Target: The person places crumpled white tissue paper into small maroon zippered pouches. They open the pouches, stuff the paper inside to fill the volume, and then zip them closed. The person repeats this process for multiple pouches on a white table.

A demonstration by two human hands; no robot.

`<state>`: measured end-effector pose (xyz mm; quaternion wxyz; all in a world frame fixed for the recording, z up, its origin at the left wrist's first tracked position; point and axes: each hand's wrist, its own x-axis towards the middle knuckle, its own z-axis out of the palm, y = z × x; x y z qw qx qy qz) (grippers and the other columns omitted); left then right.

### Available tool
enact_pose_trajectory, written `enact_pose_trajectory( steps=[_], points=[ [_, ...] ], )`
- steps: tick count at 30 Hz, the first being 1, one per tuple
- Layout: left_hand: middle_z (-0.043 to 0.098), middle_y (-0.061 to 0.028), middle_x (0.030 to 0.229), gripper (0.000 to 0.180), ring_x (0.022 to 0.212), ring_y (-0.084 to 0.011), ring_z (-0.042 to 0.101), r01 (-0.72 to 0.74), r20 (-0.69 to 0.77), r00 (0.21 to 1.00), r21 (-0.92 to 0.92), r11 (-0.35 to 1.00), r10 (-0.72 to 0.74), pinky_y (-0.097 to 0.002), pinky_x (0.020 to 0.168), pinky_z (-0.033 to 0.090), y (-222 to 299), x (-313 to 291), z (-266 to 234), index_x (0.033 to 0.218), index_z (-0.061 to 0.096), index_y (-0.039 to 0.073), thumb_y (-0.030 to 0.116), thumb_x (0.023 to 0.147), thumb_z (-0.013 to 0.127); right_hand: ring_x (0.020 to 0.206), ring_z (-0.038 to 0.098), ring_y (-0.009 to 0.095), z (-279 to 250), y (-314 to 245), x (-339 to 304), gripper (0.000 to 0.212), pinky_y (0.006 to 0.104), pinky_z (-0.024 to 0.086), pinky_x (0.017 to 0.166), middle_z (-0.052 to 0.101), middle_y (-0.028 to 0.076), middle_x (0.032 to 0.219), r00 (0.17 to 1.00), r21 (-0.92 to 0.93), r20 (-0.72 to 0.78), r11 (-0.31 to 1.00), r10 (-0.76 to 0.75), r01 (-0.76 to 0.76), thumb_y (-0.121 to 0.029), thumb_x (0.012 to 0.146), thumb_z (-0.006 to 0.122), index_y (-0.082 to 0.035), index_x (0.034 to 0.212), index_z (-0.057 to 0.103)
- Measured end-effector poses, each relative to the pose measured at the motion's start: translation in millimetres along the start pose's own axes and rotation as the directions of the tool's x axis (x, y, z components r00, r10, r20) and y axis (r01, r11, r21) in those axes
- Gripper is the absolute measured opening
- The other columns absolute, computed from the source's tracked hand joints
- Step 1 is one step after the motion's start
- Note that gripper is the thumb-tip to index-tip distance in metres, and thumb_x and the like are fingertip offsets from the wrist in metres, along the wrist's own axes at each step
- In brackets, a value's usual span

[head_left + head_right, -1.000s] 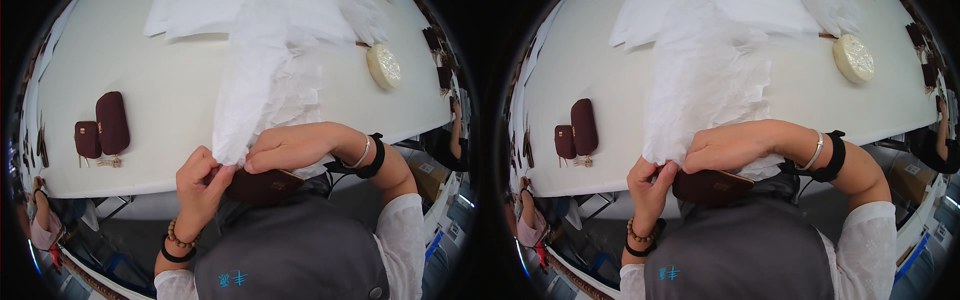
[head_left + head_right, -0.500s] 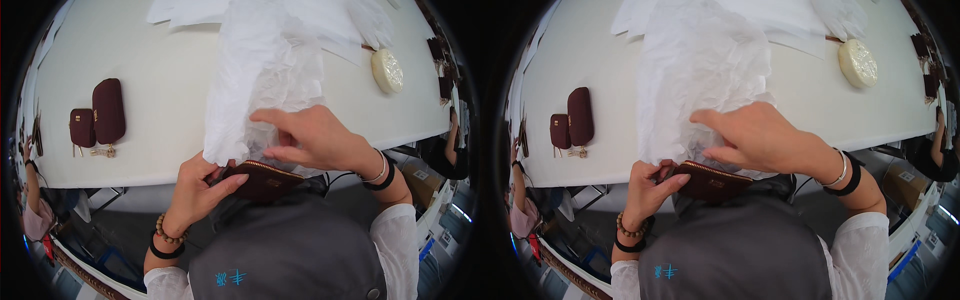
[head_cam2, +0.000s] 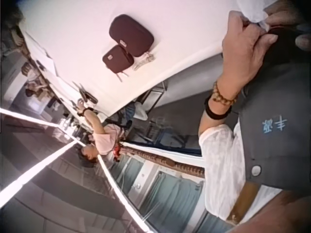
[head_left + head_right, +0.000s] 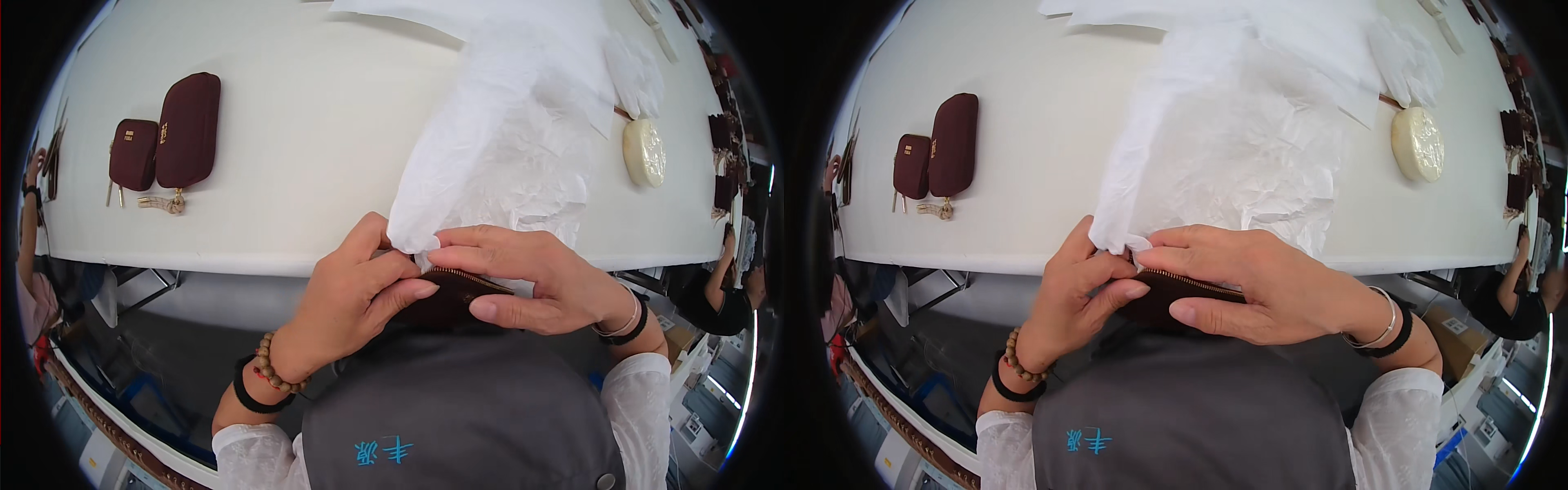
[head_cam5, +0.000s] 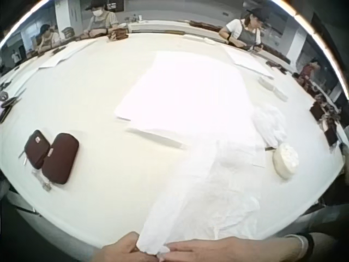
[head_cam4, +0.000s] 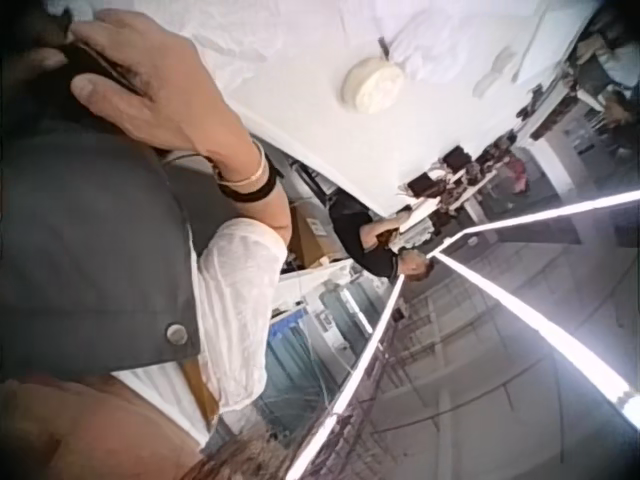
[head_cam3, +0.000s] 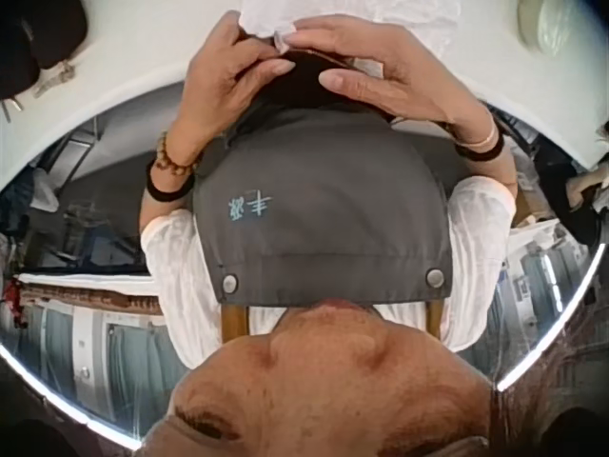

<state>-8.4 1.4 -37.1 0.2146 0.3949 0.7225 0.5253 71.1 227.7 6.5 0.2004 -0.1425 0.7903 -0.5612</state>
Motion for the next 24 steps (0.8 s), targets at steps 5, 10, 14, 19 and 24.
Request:
enact_pose_trajectory(
  steps=[5,10,14,19,24],
  points=[
    [0.055,-0.0108,0.102,0.017,0.075,-0.0189,0.062,-0.069,-0.129,0.991,-0.165,0.984,0.048,-0.0335,0.061,0.048,-10.6,-4.9,12.0,0.079,0.062,0.001,0.012,0.078,0.073,0.089,0.056,0.019,1.6,13.3,-2.2,0.039,0.0299,0.046,0.076,0.058,0.01,0.106,0.994,0.352,0.077,0.931,0.078,-0.1,-0.023,0.091,0.059,0.0,0.123,0.054],
    [0.059,-0.0135,0.105,0.02,0.09,-0.0208,0.059,-0.053,0.104,0.991,-0.245,0.968,0.08,-0.0299,0.073,0.048,-0.2,10.7,11.5,0.07,0.053,0.0,0.005,0.082,0.068,0.067,0.042,0.006,7.1,16.5,19.1,0.028,0.0263,0.037,0.059,0.048,-0.003,0.072,0.868,0.483,0.461,0.769,0.183,-0.419,-0.031,0.095,0.056,-0.004,0.094,0.058],
    [0.057,-0.0168,0.118,0.016,0.094,-0.0216,0.059,0.06,0.336,0.94,-0.331,0.942,0.059,-0.0289,0.08,0.046,-11.7,28.7,-11.1,0.079,0.056,0.0,0.012,0.089,0.062,0.084,0.047,0.009,8.3,33.6,20.6,0.036,0.0255,0.04,0.074,0.054,0.002,0.09,0.884,0.674,0.462,0.622,0.065,-0.398,-0.033,0.097,0.05,0.001,0.106,0.056],
    [0.034,-0.019,0.144,0.061,0.124,-0.0258,0.047,0.086,-0.063,0.979,-0.73,0.678,-0.193,-0.0346,0.098,0.043,5.8,10.9,-5.2,0.133,0.042,-0.001,0.032,0.088,0.066,0.125,0.046,0.03,14.5,43.1,-6.5,0.075,0.0408,0.032,0.106,0.05,0.022,0.131,0.974,0.802,0.194,0.553,0.115,-0.225,-0.053,0.091,0.05,0.013,0.126,0.048],
    [0.053,-0.013,0.13,0.054,0.121,-0.0206,0.049,0.115,-0.006,0.984,-0.744,0.658,-0.179,-0.0335,0.102,0.038,1.3,-19.3,25.3,0.132,0.047,-0.001,0.008,0.084,0.069,0.124,0.043,0.031,25.8,40.5,-14.5,0.083,0.0424,0.031,0.105,0.049,0.022,0.13,0.967,0.817,0.181,0.52,0.178,-0.248,-0.058,0.084,0.056,0.012,0.126,0.048]
  ],
)
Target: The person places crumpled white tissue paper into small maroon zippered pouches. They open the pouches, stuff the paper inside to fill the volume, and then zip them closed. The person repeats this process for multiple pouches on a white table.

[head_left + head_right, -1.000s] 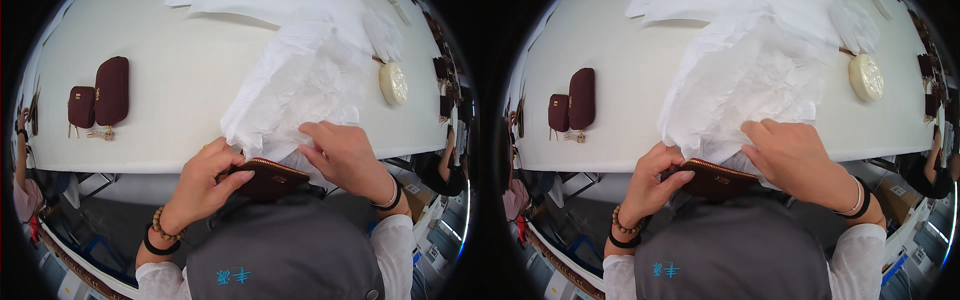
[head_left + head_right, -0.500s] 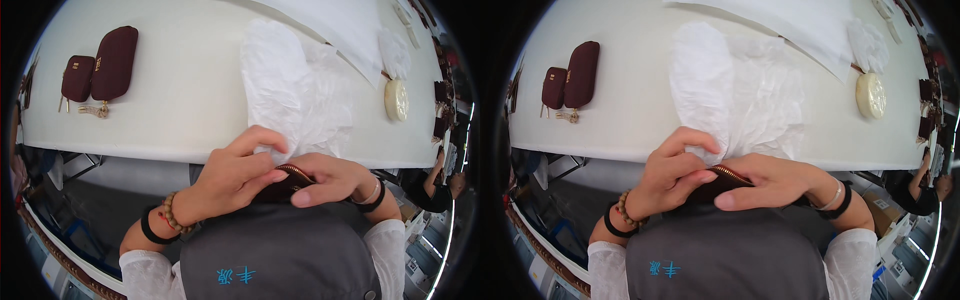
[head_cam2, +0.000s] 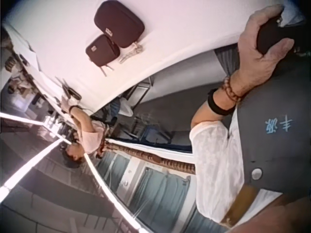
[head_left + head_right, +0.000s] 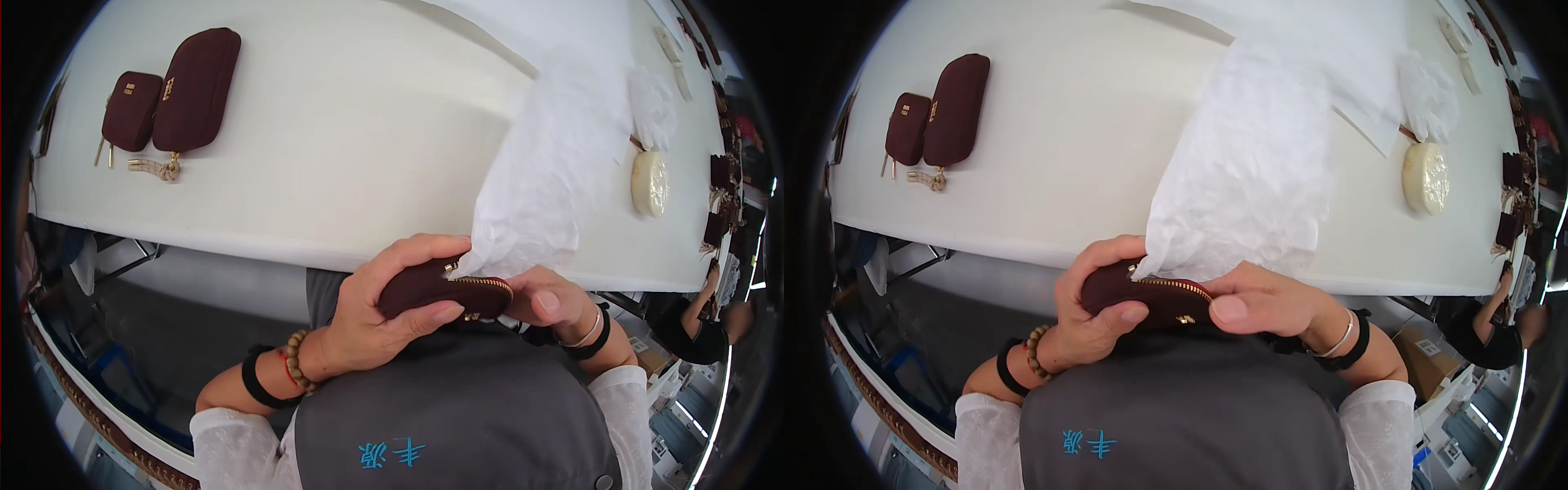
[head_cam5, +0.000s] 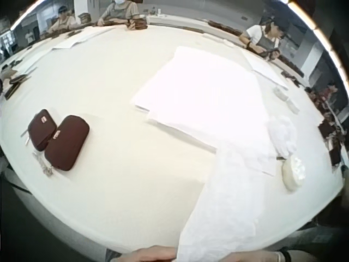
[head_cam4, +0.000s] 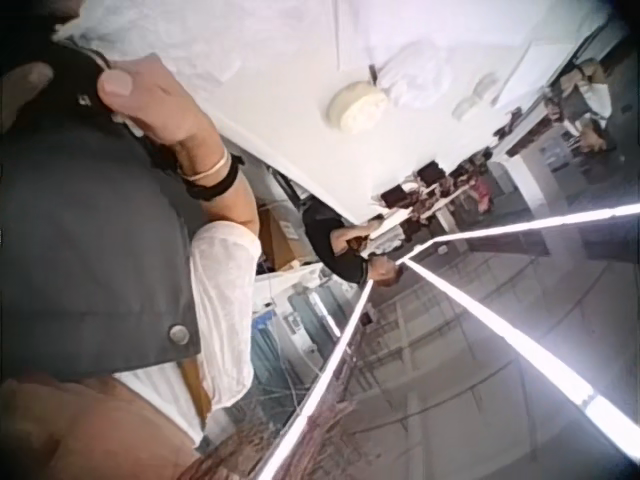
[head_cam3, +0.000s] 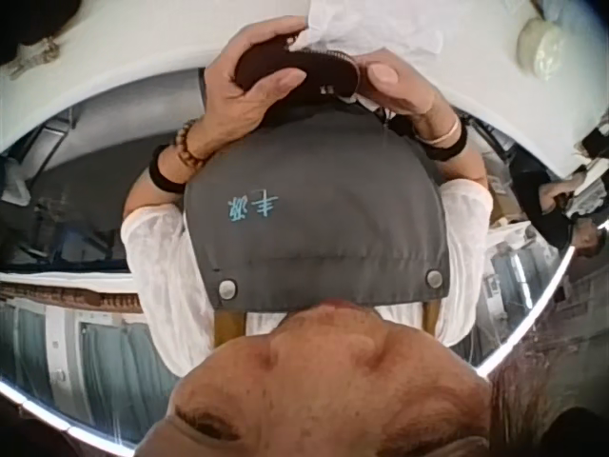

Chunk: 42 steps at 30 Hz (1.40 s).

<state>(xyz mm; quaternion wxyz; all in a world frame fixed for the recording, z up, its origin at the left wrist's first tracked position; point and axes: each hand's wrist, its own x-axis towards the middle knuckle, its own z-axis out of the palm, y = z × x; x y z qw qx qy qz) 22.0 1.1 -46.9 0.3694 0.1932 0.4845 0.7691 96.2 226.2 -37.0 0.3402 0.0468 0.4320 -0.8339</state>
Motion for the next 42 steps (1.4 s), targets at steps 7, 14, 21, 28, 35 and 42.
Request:
enact_pose_trajectory(
  steps=[7,14,21,28,35,42],
  points=[
    [0.051,-0.0148,0.132,0.053,0.13,-0.0231,0.043,-0.032,-0.01,0.999,-0.19,0.981,0.031,-0.037,0.105,0.038,1.6,18.5,2.4,0.13,0.047,-0.002,0.0,0.082,0.069,0.093,0.053,0.015,17.7,-19.9,25.3,0.052,0.0267,0.043,0.077,0.061,0.008,0.108,0.989,-0.002,-0.117,0.996,-0.092,0.092,-0.038,0.098,0.044,0.006,0.126,0.053],
    [0.063,-0.014,0.114,0.029,0.101,-0.0197,0.062,-0.213,-0.119,0.96,0.279,0.936,0.254,-0.03,0.085,0.049,1.1,21.3,-9.6,0.113,0.061,0.002,0.011,0.086,0.068,0.112,0.053,0.018,14.5,-29.1,16.5,0.052,0.0299,0.041,0.095,0.057,0.013,0.123,0.994,-0.117,-0.101,0.993,-0.041,0.029,-0.033,0.099,0.044,0.007,0.132,0.047],
    [0.065,-0.0092,0.107,0.035,0.096,-0.0127,0.06,0.145,-0.168,0.977,0.094,0.985,-0.128,-0.026,0.084,0.048,4.0,4.5,0.4,0.119,0.058,0.001,0.026,0.095,0.058,0.116,0.051,0.018,22.5,-7.4,11.8,0.058,0.0306,0.039,0.098,0.055,0.014,0.126,0.999,0.068,-0.032,0.998,0.019,-0.017,-0.035,0.094,0.051,0.007,0.133,0.045],
    [0.059,-0.0076,0.115,0.051,0.106,-0.0111,0.055,0.081,-0.163,0.982,-0.07,0.994,-0.091,-0.0261,0.094,0.042,-0.8,-1.4,0.2,0.135,0.044,0.003,0.03,0.094,0.06,0.124,0.045,0.023,4.0,-18.0,14.8,0.073,0.0354,0.033,0.105,0.048,0.017,0.134,0.988,-0.086,0.078,0.988,0.135,-0.128,-0.043,0.089,0.056,0.01,0.136,0.038],
    [0.058,-0.0065,0.116,0.054,0.109,-0.0116,0.053,0.073,-0.287,0.948,-0.22,0.973,-0.136,-0.0271,0.095,0.041,-11.4,-0.4,4.5,0.136,0.039,0.003,0.023,0.092,0.063,0.13,0.04,0.025,17.5,-34.8,14.9,0.069,0.035,0.03,0.108,0.041,0.02,0.14,0.997,0.017,-0.009,0.997,-0.072,0.072,-0.037,0.095,0.048,0.013,0.139,0.03],
    [0.057,-0.0074,0.116,0.07,0.106,-0.0137,0.053,0.021,-0.188,0.981,-0.195,0.981,-0.058,-0.0286,0.096,0.041,-3.0,24.6,4.0,0.145,0.025,0.006,0.029,0.091,0.063,0.115,0.05,0.018,15.7,-21.7,16.3,0.058,0.0342,0.041,0.096,0.05,0.013,0.13,0.995,0.156,0.009,0.983,-0.096,0.093,-0.034,0.097,0.043,0.007,0.138,0.035]
  ],
)
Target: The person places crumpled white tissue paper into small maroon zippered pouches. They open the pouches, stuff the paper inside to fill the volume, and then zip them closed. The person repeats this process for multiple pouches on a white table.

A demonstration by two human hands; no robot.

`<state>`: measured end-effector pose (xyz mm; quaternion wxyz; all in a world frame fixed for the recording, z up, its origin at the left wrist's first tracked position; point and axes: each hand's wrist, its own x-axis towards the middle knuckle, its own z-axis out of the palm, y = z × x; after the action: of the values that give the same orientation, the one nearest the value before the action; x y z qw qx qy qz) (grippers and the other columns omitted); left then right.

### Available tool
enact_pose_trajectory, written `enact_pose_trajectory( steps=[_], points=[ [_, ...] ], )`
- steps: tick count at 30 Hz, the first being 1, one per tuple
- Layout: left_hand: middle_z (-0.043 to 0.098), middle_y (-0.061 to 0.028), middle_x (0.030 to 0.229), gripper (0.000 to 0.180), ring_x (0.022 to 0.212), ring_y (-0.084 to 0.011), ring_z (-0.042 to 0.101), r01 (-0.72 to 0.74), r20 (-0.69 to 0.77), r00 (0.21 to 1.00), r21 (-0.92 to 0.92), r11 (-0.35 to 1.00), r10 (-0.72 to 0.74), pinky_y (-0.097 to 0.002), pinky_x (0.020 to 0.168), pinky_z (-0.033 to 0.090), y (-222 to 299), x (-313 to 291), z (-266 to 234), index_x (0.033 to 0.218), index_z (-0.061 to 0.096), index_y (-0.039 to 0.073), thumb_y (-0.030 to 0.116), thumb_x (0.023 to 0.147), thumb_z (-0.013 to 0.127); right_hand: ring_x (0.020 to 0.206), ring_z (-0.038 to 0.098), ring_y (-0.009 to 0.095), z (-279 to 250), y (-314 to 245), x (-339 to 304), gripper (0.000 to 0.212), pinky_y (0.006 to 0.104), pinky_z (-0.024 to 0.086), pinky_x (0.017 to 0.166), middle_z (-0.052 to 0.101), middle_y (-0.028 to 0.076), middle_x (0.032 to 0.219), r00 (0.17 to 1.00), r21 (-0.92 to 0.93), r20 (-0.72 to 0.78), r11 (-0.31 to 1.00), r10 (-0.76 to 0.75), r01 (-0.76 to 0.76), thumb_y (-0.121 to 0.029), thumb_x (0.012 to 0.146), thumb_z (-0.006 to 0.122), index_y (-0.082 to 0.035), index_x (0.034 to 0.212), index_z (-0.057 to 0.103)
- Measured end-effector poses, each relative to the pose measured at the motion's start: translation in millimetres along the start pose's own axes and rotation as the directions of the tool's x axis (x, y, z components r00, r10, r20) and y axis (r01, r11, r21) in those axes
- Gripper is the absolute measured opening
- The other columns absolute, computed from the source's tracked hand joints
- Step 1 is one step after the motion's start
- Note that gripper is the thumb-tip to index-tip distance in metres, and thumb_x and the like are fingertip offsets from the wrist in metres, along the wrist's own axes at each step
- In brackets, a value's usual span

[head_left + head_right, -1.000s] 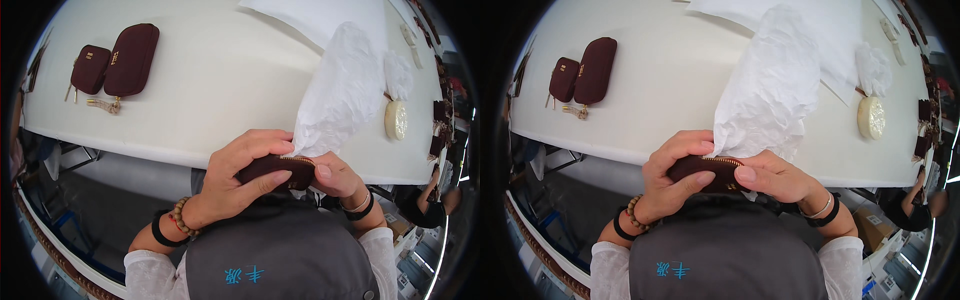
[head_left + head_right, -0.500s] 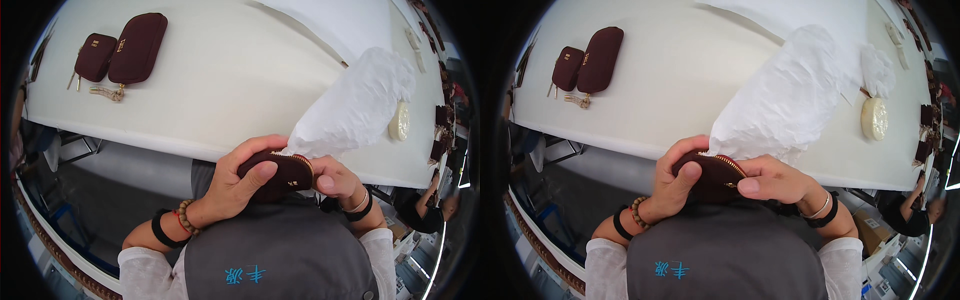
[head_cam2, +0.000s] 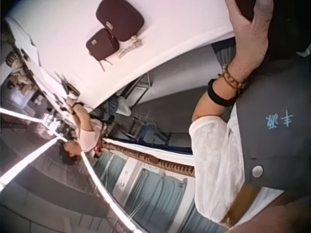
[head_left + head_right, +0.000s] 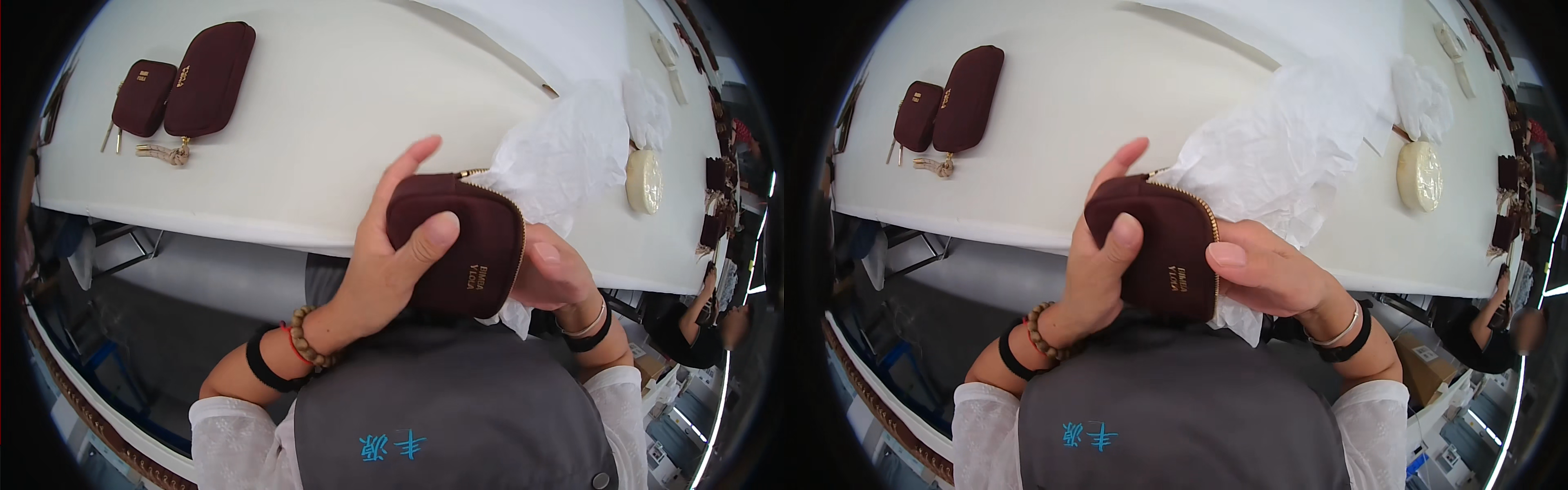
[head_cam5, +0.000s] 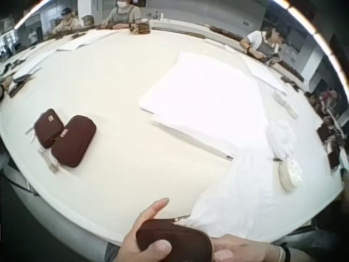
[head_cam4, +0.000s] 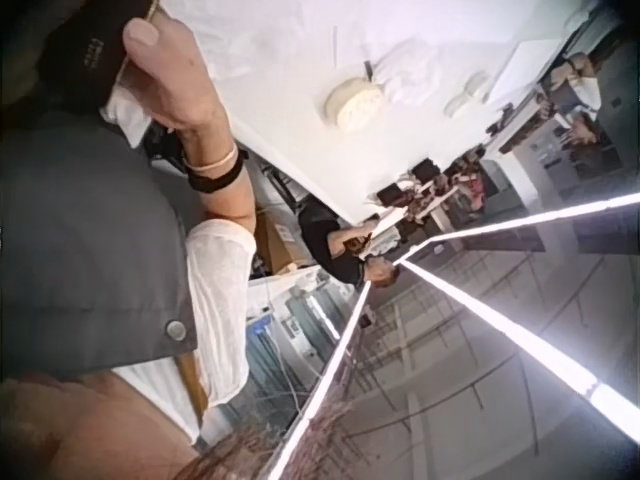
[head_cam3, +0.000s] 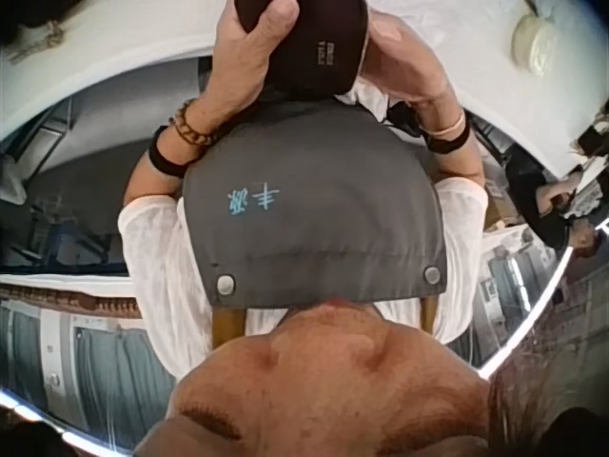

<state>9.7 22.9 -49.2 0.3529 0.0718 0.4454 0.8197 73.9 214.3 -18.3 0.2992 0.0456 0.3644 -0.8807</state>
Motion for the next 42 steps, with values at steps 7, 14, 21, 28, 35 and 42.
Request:
enact_pose_trajectory(
  steps=[7,14,21,28,35,42],
  points=[
    [0.049,-0.0175,0.13,0.081,0.118,-0.021,0.051,-0.268,-0.124,0.951,0.127,0.955,0.284,-0.0342,0.097,0.045,-0.9,2.4,6.6,0.149,0.003,0.007,0.003,0.09,0.058,0.119,0.051,0.024,-2.4,-7.4,11.9,0.052,0.0381,0.04,0.101,0.051,0.014,0.132,0.979,0.146,-0.04,0.968,-0.198,0.202,-0.032,0.1,0.036,0.003,0.137,0.037],
    [0.057,-0.0101,0.122,0.038,0.11,-0.0157,0.054,-0.259,-0.204,0.913,0.375,0.89,0.352,-0.0284,0.091,0.046,-10.5,6.4,14.2,0.126,0.054,0.0,0.012,0.091,0.063,0.126,0.045,0.026,12.5,-5.4,7.0,0.061,0.0412,0.033,0.106,0.044,0.017,0.138,0.998,-0.022,-0.047,0.999,-0.046,0.045,-0.041,0.099,0.03,0.002,0.142,0.029],
    [0.04,-0.019,0.141,0.066,0.13,-0.0398,0.036,-0.345,0.214,0.902,0.878,0.331,0.374,-0.0451,0.105,0.034,16.0,15.1,-3.3,0.131,0.051,0.005,0.022,0.073,0.076,0.112,0.052,0.017,1.8,-11.6,26.6,0.047,0.0345,0.042,0.097,0.055,0.007,0.124,0.973,0.225,-0.086,0.947,-0.213,0.227,-0.038,0.099,0.038,-0.004,0.132,0.044],
    [0.038,-0.0202,0.144,0.068,0.132,-0.0449,0.035,-0.337,0.319,0.874,0.942,-0.016,0.367,-0.0469,0.101,0.039,10.8,20.7,-5.6,0.134,0.048,0.002,0.011,0.069,0.069,0.115,0.051,0.018,-2.3,-14.9,39.3,0.045,0.0343,0.039,0.1,0.053,0.008,0.125,0.971,-0.032,-0.189,0.989,-0.145,0.141,-0.035,0.099,0.04,-0.002,0.129,0.046],
    [0.051,-0.0179,0.134,0.055,0.12,-0.0389,0.052,-0.27,0.312,0.828,0.95,-0.156,0.466,-0.0395,0.088,0.051,8.9,31.7,-7.1,0.127,0.054,-0.001,-0.003,0.072,0.057,0.09,0.057,0.033,-11.6,19.9,33.8,0.038,0.0386,0.048,0.081,0.059,0.015,0.1,0.778,-0.984,0.137,0.005,-0.614,0.178,-0.008,0.075,0.066,-0.001,0.111,0.057],
    [0.054,-0.0183,0.131,0.052,0.113,-0.0363,0.058,-0.249,0.235,0.77,0.967,-0.06,0.594,-0.0358,0.081,0.054,7.2,37.0,-1.8,0.126,0.054,-0.002,-0.007,0.074,0.053,0.084,0.056,0.027,2.9,10.1,26.8,0.036,0.0374,0.046,0.07,0.057,0.009,0.093,0.683,-0.957,0.204,-0.29,-0.701,-0.012,-0.009,0.067,0.071,-0.004,0.102,0.061]
  ],
)
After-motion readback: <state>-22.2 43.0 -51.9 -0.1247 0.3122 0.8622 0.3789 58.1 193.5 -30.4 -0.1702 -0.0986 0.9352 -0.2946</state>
